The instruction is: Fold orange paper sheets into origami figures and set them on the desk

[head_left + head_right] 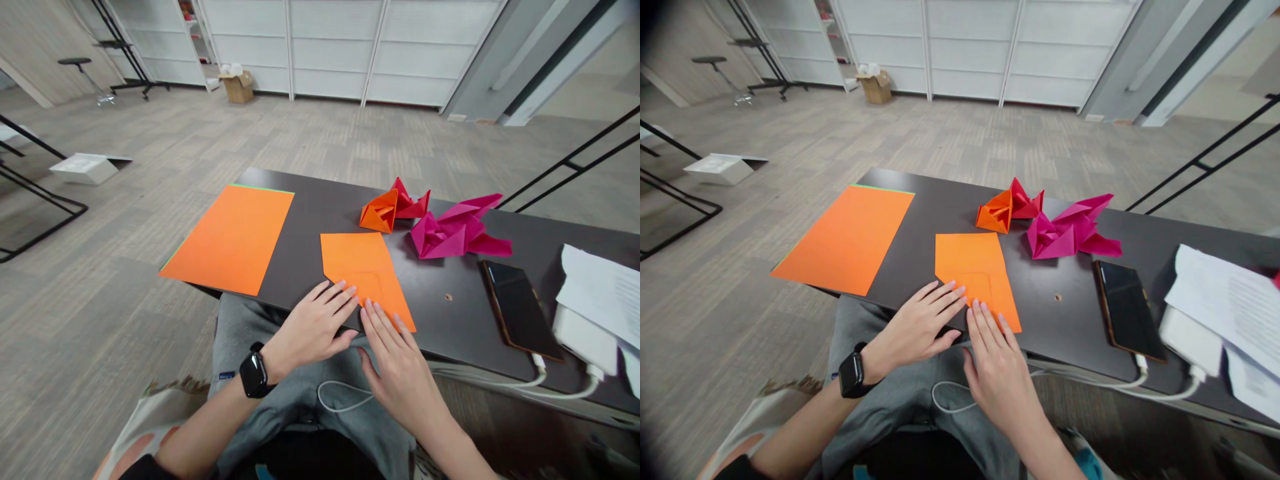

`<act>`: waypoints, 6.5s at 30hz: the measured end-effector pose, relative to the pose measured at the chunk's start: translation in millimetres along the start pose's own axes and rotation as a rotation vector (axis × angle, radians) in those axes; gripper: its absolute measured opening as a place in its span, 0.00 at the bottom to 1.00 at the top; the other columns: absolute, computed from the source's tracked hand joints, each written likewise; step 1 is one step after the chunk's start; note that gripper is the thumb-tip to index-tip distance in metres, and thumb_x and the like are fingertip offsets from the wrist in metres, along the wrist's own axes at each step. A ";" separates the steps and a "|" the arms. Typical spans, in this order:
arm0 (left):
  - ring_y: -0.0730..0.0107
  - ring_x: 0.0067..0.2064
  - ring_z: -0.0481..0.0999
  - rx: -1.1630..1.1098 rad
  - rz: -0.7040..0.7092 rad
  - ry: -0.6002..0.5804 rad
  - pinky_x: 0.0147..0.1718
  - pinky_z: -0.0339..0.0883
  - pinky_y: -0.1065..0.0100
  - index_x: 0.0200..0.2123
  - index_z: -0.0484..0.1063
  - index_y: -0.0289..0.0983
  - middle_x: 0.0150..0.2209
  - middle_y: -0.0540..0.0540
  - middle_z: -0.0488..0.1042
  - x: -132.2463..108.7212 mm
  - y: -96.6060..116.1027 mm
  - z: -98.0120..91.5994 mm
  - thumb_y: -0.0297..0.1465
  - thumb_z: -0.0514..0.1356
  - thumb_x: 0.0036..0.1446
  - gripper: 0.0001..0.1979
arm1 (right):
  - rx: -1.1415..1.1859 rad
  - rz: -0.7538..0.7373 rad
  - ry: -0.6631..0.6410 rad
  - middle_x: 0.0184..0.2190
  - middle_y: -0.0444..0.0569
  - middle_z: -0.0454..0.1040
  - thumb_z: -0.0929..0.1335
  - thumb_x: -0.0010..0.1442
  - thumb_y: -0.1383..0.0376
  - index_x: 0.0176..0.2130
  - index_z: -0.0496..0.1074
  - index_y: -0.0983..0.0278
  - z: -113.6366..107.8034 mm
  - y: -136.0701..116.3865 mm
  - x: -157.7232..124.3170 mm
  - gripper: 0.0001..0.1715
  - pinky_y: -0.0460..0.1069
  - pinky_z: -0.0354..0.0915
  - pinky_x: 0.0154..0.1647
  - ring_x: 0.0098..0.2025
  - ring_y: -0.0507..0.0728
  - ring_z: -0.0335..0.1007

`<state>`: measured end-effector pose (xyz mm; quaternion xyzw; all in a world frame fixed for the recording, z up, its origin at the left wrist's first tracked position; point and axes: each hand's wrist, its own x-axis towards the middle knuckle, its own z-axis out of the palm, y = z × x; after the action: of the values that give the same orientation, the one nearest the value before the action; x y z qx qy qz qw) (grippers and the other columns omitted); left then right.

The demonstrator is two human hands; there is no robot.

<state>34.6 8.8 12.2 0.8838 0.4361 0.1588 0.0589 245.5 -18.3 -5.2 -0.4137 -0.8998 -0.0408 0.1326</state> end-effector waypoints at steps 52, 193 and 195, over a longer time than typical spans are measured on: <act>0.58 0.62 0.70 0.029 0.042 0.121 0.64 0.63 0.52 0.60 0.65 0.35 0.59 0.40 0.72 -18.5 29.3 13.2 0.23 0.53 0.64 0.21 | 0.195 0.149 0.020 0.66 0.54 0.63 0.61 0.69 0.66 0.64 0.62 0.62 -18.0 14.3 -9.8 0.25 0.63 0.58 0.68 0.68 0.60 0.57; 0.62 0.50 0.77 -0.332 -0.157 0.346 0.52 0.72 0.57 0.53 0.68 0.38 0.47 0.41 0.77 -2.8 -17.4 3.5 0.29 0.53 0.67 0.13 | 0.319 0.040 0.052 0.64 0.55 0.67 0.69 0.63 0.63 0.66 0.61 0.59 -13.9 36.3 13.5 0.34 0.64 0.64 0.63 0.66 0.63 0.62; 0.62 0.49 0.77 -0.366 -0.051 0.298 0.51 0.72 0.58 0.56 0.67 0.38 0.46 0.41 0.77 -13.0 -24.4 -2.2 0.27 0.54 0.64 0.17 | 0.322 0.009 0.017 0.63 0.55 0.69 0.71 0.62 0.63 0.64 0.63 0.58 -14.6 37.7 9.3 0.33 0.63 0.66 0.61 0.65 0.63 0.64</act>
<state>8.2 13.4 5.4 0.8138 0.4263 0.3624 0.1569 271.1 10.6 10.0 -0.3906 -0.8917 0.1010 0.2052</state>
